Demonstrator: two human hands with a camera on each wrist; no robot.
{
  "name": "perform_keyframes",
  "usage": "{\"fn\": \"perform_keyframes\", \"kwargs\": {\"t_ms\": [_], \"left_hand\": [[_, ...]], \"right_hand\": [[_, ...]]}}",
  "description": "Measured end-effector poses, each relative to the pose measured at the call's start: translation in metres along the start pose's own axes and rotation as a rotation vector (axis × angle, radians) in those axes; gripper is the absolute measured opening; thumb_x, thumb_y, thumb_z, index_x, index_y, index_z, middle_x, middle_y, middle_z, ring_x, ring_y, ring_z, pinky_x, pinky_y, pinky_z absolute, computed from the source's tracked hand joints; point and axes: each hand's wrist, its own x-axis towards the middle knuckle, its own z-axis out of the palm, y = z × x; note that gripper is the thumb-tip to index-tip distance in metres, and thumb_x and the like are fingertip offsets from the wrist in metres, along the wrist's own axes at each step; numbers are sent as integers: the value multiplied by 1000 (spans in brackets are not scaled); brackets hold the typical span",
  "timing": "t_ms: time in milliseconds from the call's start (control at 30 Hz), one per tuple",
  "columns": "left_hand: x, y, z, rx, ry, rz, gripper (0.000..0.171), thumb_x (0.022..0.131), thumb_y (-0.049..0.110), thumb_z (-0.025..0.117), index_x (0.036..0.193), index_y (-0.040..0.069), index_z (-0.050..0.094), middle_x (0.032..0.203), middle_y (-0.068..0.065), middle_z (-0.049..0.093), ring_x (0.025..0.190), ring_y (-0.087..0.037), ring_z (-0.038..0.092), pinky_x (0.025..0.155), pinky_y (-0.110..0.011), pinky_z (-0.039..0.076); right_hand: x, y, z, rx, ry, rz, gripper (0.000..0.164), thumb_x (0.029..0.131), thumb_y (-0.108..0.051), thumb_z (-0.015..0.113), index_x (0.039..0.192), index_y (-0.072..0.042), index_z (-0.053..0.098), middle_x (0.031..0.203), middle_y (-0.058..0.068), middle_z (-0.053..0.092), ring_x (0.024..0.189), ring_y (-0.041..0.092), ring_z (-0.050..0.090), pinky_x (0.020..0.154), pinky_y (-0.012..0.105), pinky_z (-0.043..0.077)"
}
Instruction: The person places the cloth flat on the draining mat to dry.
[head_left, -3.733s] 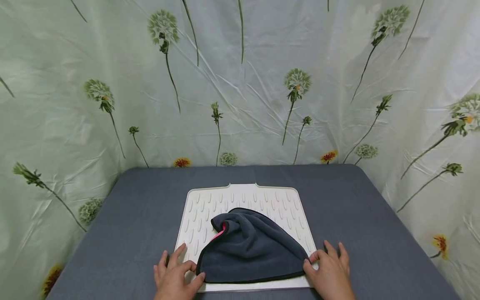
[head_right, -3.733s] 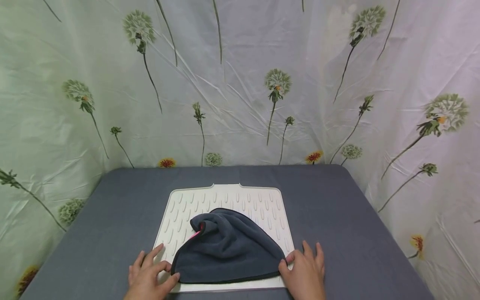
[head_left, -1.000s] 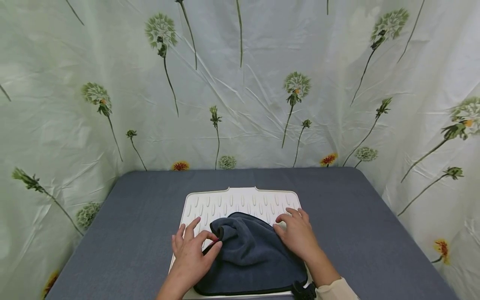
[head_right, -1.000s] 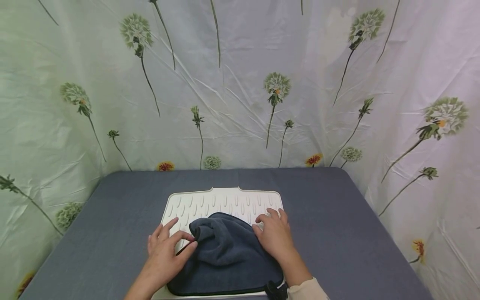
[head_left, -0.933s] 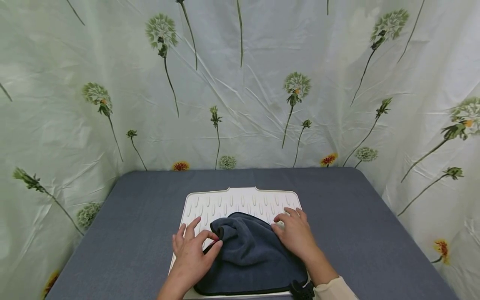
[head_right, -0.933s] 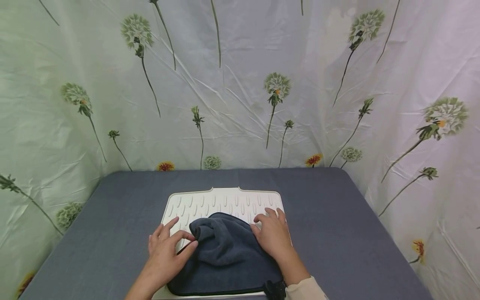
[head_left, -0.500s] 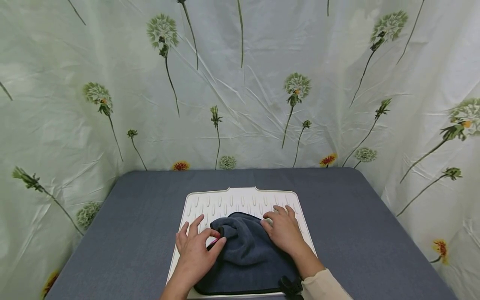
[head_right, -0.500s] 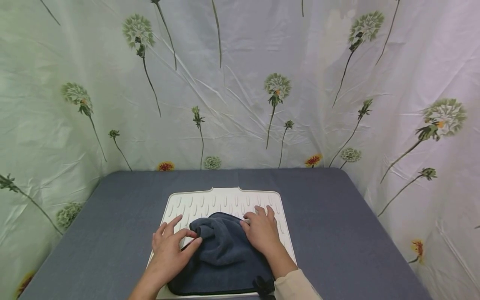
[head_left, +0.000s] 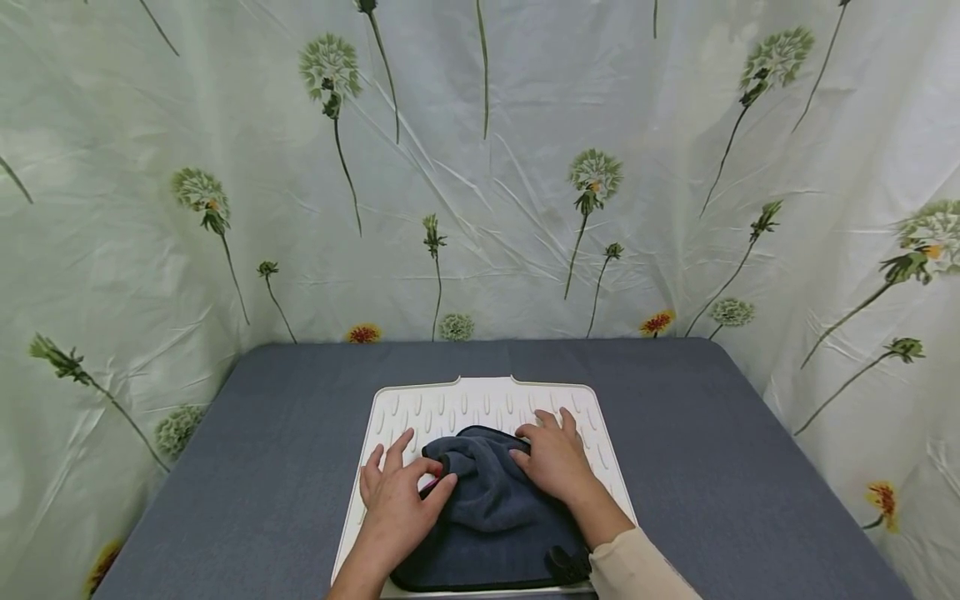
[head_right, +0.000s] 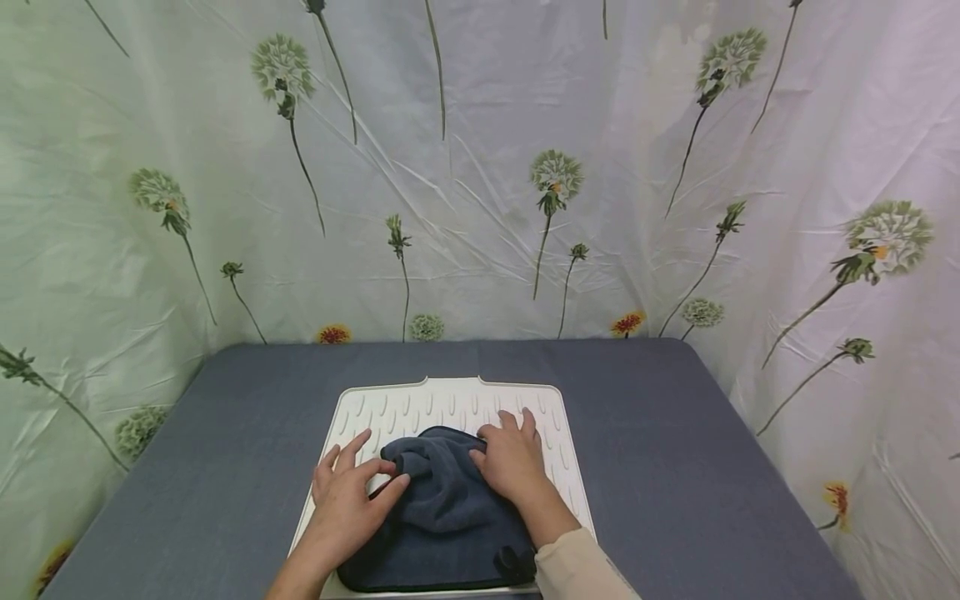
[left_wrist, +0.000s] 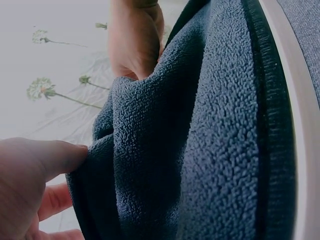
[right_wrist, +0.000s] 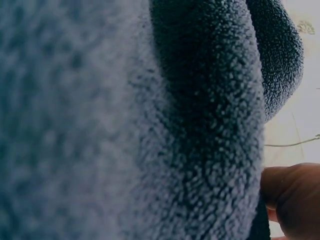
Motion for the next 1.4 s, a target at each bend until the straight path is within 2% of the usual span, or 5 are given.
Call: {"fn": "perform_keyframes", "kwargs": {"t_ms": [400,667,933,1233,1400], "left_hand": [[1,1,4,-14,-16,-24,15,77,40,73,75,28,65,139,-13,40,128,-48,18,97,-65,10],[2,1,7,-25,-23,-37,15,76,35,74,75,24,65,139,-12,40,127,-49,18,96,-65,12],[4,0,6,-16,-25,-47,12,76,31,74,77,22,66,139,-11,40,127,-48,18,95,-65,13],[4,-4,3,8,19,-31,12,76,28,75,74,22,65,137,-11,43,124,-47,24,95,-63,16],[3,-8,0,-10,24,-31,12,76,26,75,73,21,65,137,-12,43,124,-48,23,94,-64,15]], "right_hand": [[8,-1,7,13,-4,-4,17,84,-35,66,90,-20,67,125,16,51,126,48,27,91,61,33],[10,0,10,1,-17,32,20,81,-35,70,76,-18,60,103,11,55,123,49,28,92,62,32],[11,-1,12,19,17,25,21,80,-33,70,71,-19,57,111,14,53,126,49,25,94,61,31],[11,3,10,-17,65,-52,24,80,-29,70,66,-20,53,104,11,58,122,40,37,102,56,24],[9,6,6,7,82,-47,23,79,-28,72,66,-20,55,105,11,59,123,41,36,99,59,26]]}}
